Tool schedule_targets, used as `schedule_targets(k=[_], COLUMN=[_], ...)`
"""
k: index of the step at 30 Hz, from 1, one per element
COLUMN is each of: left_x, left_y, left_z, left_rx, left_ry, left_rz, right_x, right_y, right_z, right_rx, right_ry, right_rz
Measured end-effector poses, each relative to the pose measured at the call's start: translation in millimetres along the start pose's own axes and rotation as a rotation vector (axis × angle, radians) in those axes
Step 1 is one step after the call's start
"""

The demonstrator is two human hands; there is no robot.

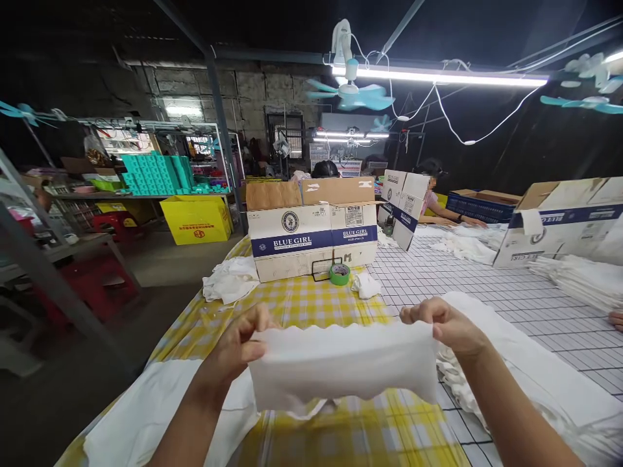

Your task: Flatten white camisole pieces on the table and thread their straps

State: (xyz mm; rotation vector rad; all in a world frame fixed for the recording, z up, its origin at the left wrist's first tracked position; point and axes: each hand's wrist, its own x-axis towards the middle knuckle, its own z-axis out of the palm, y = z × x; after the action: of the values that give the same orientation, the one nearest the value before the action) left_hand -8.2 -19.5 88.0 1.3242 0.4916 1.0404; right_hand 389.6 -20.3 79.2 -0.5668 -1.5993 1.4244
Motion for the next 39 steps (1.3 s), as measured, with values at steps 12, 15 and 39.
schedule_targets(k=[12,15,39], left_x=[-1,-5,7], left_y=[-20,-30,72], left_z=[-8.7,-20.8,-18.5], left_rx=[0.195,-0.018,0.353], left_ry=[-0.343,-0.259,0.176], left_rz=[-0.044,0.147,0.182], right_x=[11,12,7], right_y=[12,17,-88], right_z=[-2,-6,16], right_rx=[-0.084,-0.133,-0.394], right_ry=[0.275,0.224,0.246], right_rz=[0.153,0.196,-0.119])
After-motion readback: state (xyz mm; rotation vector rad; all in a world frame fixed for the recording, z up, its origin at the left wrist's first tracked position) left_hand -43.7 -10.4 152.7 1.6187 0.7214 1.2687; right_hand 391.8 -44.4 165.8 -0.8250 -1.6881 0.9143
